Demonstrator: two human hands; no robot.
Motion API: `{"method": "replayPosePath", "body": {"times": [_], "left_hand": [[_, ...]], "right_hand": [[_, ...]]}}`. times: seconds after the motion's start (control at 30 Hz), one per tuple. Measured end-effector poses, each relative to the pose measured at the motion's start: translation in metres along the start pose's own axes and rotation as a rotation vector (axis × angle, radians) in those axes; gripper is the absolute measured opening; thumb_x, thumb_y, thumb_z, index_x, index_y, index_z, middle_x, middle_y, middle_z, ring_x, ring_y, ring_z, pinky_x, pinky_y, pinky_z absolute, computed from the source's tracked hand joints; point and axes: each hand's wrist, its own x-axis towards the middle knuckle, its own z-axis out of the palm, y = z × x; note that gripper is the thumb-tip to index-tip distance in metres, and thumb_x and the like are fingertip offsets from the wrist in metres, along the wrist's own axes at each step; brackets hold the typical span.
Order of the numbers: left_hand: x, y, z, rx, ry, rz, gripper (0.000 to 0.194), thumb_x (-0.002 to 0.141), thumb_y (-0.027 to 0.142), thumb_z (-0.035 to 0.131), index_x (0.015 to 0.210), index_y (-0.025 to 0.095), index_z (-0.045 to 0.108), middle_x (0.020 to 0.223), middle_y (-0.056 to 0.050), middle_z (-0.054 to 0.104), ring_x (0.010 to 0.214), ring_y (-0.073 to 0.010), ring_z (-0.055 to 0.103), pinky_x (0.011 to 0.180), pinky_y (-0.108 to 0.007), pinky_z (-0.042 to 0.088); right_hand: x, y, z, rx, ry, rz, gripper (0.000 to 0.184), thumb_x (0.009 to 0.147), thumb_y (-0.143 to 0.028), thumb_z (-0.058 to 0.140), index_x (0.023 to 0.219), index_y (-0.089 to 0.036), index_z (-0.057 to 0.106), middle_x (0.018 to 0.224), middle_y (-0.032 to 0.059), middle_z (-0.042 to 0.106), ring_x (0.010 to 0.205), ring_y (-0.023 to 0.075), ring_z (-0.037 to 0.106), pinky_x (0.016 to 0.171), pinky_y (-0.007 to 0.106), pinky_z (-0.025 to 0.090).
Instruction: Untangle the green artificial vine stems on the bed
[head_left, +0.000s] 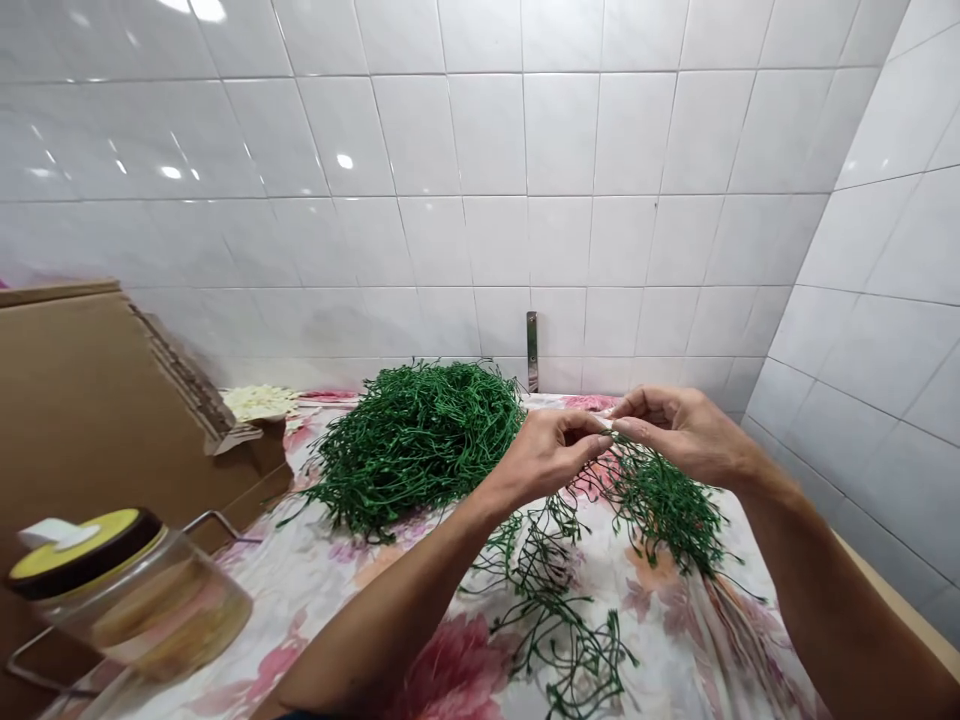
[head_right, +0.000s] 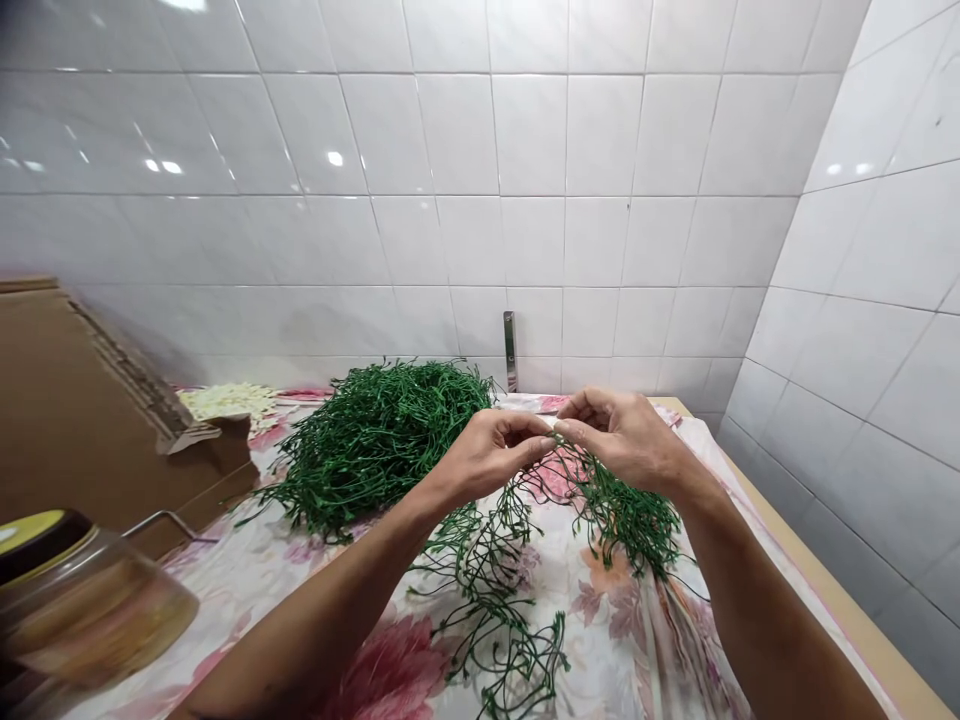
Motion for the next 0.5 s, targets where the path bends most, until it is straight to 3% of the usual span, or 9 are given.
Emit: {"method": "replayPosePath", "body": {"times": [0.13,0.27,0.5], "left_hand": [[0.001,-0.001,-0.002,-0.076,0.074,-0.045,0.033,0.089,0.042,0.064,0.096,0.012,0.077,0.062,0.003,0.047,0.056,-0.0089,0.035,0.052,-0.024,0.025],[0.001,0.002,-0.002,-0.045,0.104,-0.06,0.033,0.087,0.042,0.065,0.096,0.012,0.077,0.058,0.005,0.038,0.055,-0.0088,0.03,0.051,-0.024,0.02],[0.0,0.0,0.001,-0.068,0.046,-0.066,0.031,0.086,0.04,0.066,0.092,0.012,0.078,0.06,0.002,0.049,0.056,-0.0088,0.035,0.053,-0.024,0.025]], "right_hand": [[-0.002,0.003,-0.013,-0.014,-0.03,0.0,0.041,0.095,-0.053,0.06,0.104,-0.015,0.072,0.086,0.0059,0.069,0.076,0.0157,0.058,0.067,0.029,0.047],[-0.004,0.008,-0.024,-0.021,-0.032,0.024,0.036,0.09,-0.05,0.068,0.103,-0.017,0.074,0.087,0.0062,0.071,0.078,0.0172,0.061,0.071,0.032,0.05],[-0.007,-0.002,-0.018,-0.039,0.213,-0.01,0.029,0.087,-0.046,0.072,0.092,-0.018,0.074,0.087,0.0062,0.074,0.079,0.0178,0.065,0.072,0.032,0.052]]}}
